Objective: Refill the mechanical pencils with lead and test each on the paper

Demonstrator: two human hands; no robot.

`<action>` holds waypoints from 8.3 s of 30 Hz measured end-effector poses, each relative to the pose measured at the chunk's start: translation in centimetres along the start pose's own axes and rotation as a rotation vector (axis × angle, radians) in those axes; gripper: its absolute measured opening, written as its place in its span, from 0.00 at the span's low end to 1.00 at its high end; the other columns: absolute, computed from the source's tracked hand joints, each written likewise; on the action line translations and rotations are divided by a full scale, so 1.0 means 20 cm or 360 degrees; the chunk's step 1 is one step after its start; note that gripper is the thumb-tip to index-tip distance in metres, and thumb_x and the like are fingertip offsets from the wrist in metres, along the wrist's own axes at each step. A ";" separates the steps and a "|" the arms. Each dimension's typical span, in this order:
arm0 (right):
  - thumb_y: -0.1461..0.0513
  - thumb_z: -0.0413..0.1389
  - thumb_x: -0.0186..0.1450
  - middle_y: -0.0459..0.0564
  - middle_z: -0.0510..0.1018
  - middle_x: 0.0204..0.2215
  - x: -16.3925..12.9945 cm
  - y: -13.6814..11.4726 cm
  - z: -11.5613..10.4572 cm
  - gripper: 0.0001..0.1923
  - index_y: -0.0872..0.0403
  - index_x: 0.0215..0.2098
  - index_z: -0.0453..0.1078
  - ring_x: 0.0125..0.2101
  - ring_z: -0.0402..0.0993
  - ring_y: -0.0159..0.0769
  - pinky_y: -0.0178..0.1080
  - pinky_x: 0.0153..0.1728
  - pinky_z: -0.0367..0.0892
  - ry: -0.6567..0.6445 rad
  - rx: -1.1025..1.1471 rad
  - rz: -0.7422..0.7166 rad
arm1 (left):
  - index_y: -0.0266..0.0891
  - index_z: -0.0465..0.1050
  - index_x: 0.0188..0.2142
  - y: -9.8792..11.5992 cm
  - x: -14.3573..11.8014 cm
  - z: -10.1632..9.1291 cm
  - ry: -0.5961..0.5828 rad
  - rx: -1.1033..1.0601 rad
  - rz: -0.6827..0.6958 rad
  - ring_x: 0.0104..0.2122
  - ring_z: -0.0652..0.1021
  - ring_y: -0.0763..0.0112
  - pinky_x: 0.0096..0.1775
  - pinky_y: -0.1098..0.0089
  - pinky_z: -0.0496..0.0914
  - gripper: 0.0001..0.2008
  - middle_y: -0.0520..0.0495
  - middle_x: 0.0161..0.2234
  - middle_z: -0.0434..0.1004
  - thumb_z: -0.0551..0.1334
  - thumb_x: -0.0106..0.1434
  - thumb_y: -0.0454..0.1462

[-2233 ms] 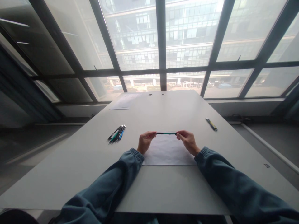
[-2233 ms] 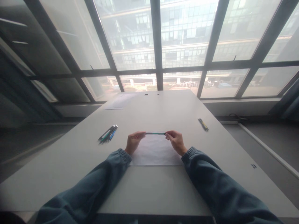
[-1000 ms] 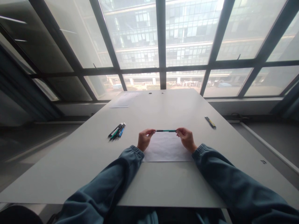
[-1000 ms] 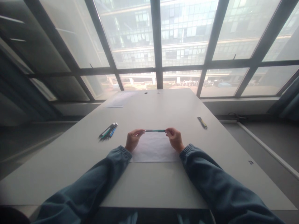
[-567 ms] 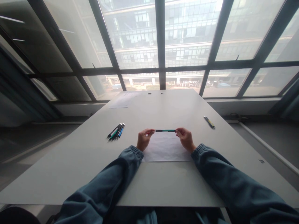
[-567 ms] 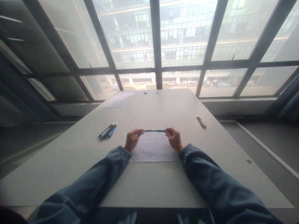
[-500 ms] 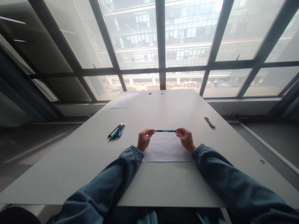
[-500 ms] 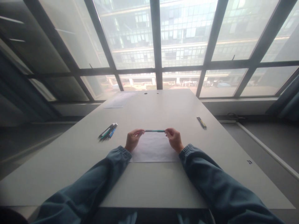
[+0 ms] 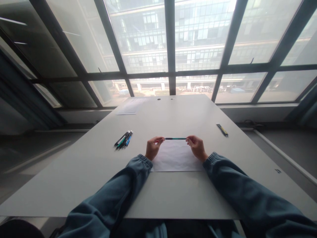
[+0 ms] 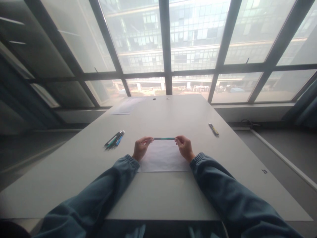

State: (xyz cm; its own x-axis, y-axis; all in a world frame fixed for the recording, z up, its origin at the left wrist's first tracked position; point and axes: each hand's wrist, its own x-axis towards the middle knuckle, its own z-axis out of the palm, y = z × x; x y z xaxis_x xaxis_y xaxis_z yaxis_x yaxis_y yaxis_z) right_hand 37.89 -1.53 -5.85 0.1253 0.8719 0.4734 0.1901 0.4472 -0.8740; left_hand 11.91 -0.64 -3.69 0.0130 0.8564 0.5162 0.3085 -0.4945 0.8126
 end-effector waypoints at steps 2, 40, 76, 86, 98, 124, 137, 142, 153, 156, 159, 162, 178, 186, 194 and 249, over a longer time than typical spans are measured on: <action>0.50 0.58 0.64 0.50 0.80 0.26 0.00 0.00 0.00 0.16 0.55 0.34 0.74 0.25 0.74 0.36 0.39 0.29 0.72 -0.0001 -0.0001 -0.0005 | 0.39 0.82 0.37 0.00 0.00 0.00 0.0000 -0.0001 0.0001 0.34 0.82 0.63 0.39 0.65 0.76 0.11 0.44 0.34 0.84 0.66 0.62 0.44; 0.52 0.58 0.65 0.49 0.78 0.25 0.00 -0.01 0.00 0.14 0.55 0.33 0.73 0.24 0.73 0.34 0.36 0.27 0.69 -0.0012 0.0026 -0.0017 | 0.37 0.80 0.36 -0.01 0.00 0.00 -0.0044 0.0040 -0.0041 0.32 0.81 0.65 0.37 0.66 0.74 0.13 0.44 0.33 0.83 0.65 0.63 0.45; 0.48 0.55 0.66 0.50 0.78 0.25 0.00 -0.03 0.00 0.19 0.55 0.31 0.72 0.24 0.73 0.35 0.37 0.26 0.69 -0.0029 -0.0025 -0.0021 | 0.38 0.80 0.35 -0.01 0.00 -0.01 -0.0051 0.0057 -0.0006 0.31 0.81 0.65 0.37 0.65 0.76 0.14 0.44 0.32 0.83 0.64 0.64 0.47; 0.48 0.55 0.66 0.49 0.77 0.23 0.00 -0.04 0.00 0.19 0.55 0.30 0.72 0.23 0.71 0.34 0.36 0.25 0.68 -0.0031 -0.0026 -0.0019 | 0.38 0.79 0.33 0.00 0.00 -0.01 -0.0065 0.0040 -0.0031 0.31 0.81 0.65 0.37 0.66 0.75 0.15 0.45 0.31 0.82 0.63 0.64 0.47; 0.48 0.54 0.67 0.49 0.77 0.23 0.00 -0.04 0.00 0.19 0.54 0.29 0.72 0.23 0.71 0.34 0.36 0.25 0.67 -0.0031 -0.0042 -0.0027 | 0.38 0.79 0.32 0.01 0.00 -0.01 -0.0075 0.0040 -0.0045 0.30 0.80 0.65 0.37 0.67 0.74 0.15 0.45 0.30 0.82 0.63 0.64 0.47; 0.47 0.54 0.67 0.48 0.75 0.21 0.00 -0.03 0.00 0.21 0.54 0.28 0.71 0.22 0.71 0.34 0.36 0.25 0.67 -0.0036 -0.0056 -0.0009 | 0.38 0.79 0.30 0.01 -0.01 -0.01 -0.0098 0.0048 -0.0029 0.29 0.80 0.66 0.35 0.68 0.74 0.16 0.46 0.28 0.81 0.62 0.65 0.47; 0.49 0.53 0.68 0.45 0.71 0.19 0.00 -0.03 0.00 0.20 0.53 0.26 0.69 0.21 0.69 0.34 0.35 0.25 0.64 -0.0042 -0.0114 -0.0010 | 0.37 0.79 0.29 0.01 -0.01 -0.01 -0.0111 0.0044 -0.0052 0.28 0.79 0.67 0.33 0.69 0.73 0.16 0.46 0.27 0.81 0.63 0.64 0.47; 0.49 0.52 0.68 0.44 0.69 0.18 0.00 -0.04 0.00 0.20 0.53 0.25 0.67 0.21 0.66 0.32 0.34 0.24 0.62 -0.0049 -0.0155 -0.0015 | 0.37 0.79 0.29 0.01 0.00 -0.01 -0.0115 0.0039 -0.0045 0.28 0.79 0.67 0.33 0.70 0.72 0.17 0.46 0.26 0.80 0.62 0.64 0.48; 0.49 0.52 0.68 0.43 0.68 0.17 0.00 -0.02 0.00 0.21 0.53 0.24 0.67 0.20 0.64 0.32 0.34 0.24 0.59 -0.0064 -0.0196 0.0005 | 0.36 0.78 0.29 -0.01 0.00 -0.01 -0.0128 0.0008 -0.0052 0.28 0.78 0.68 0.33 0.70 0.72 0.17 0.46 0.26 0.80 0.62 0.64 0.48; 0.50 0.52 0.68 0.43 0.68 0.17 0.00 -0.03 0.00 0.21 0.53 0.23 0.66 0.20 0.64 0.32 0.34 0.24 0.59 -0.0065 -0.0209 -0.0002 | 0.36 0.78 0.29 -0.01 0.00 -0.01 -0.0137 -0.0009 -0.0052 0.28 0.77 0.68 0.33 0.70 0.72 0.18 0.46 0.26 0.79 0.62 0.65 0.48; 0.50 0.52 0.68 0.43 0.68 0.17 0.00 -0.04 0.00 0.21 0.53 0.23 0.66 0.20 0.63 0.32 0.34 0.24 0.58 -0.0068 -0.0216 -0.0001 | 0.36 0.78 0.29 -0.01 -0.01 -0.01 -0.0139 -0.0021 -0.0060 0.27 0.77 0.69 0.33 0.70 0.72 0.18 0.46 0.26 0.79 0.62 0.65 0.48; 0.50 0.52 0.68 0.43 0.68 0.17 0.00 -0.04 0.00 0.21 0.53 0.23 0.66 0.20 0.64 0.32 0.34 0.24 0.59 -0.0073 -0.0201 0.0010 | 0.36 0.78 0.29 -0.01 -0.01 -0.01 -0.0142 -0.0026 -0.0060 0.27 0.77 0.69 0.32 0.70 0.72 0.18 0.46 0.26 0.79 0.62 0.65 0.48; 0.49 0.51 0.68 0.43 0.69 0.17 0.00 -0.02 0.00 0.21 0.53 0.24 0.67 0.20 0.65 0.32 0.34 0.24 0.60 -0.0111 -0.0190 0.0029 | 0.36 0.77 0.27 -0.01 0.00 0.00 -0.0142 -0.0052 -0.0074 0.26 0.77 0.69 0.31 0.71 0.71 0.18 0.46 0.25 0.79 0.62 0.65 0.48; 0.47 0.50 0.68 0.44 0.69 0.16 0.00 -0.04 0.00 0.23 0.53 0.23 0.67 0.20 0.65 0.32 0.34 0.23 0.59 -0.0113 -0.0233 0.0032 | 0.36 0.76 0.27 0.00 0.00 0.00 -0.0150 -0.0050 -0.0069 0.26 0.77 0.70 0.31 0.71 0.71 0.19 0.46 0.24 0.78 0.61 0.66 0.48; 0.46 0.50 0.68 0.44 0.68 0.16 0.00 -0.02 0.00 0.24 0.53 0.23 0.67 0.19 0.65 0.33 0.34 0.23 0.59 -0.0121 -0.0221 0.0048 | 0.36 0.76 0.25 0.02 -0.01 0.00 -0.0140 -0.0049 -0.0078 0.25 0.77 0.69 0.30 0.71 0.71 0.21 0.46 0.24 0.78 0.60 0.66 0.50; 0.46 0.48 0.69 0.44 0.68 0.15 0.00 -0.04 0.01 0.27 0.52 0.19 0.63 0.19 0.65 0.32 0.34 0.24 0.60 -0.0143 -0.0209 0.0037 | 0.36 0.74 0.23 0.03 -0.01 0.00 -0.0180 -0.0056 -0.0093 0.23 0.75 0.71 0.29 0.71 0.70 0.24 0.46 0.22 0.76 0.58 0.67 0.51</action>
State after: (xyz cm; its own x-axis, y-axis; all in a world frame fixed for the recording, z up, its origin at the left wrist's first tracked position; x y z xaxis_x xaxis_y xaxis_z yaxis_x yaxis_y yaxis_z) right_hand 37.60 -1.93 -5.16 0.0449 0.8986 0.4365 0.3148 0.4020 -0.8598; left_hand 12.07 -1.11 -3.26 0.1037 0.8942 0.4356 0.2783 -0.4465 0.8504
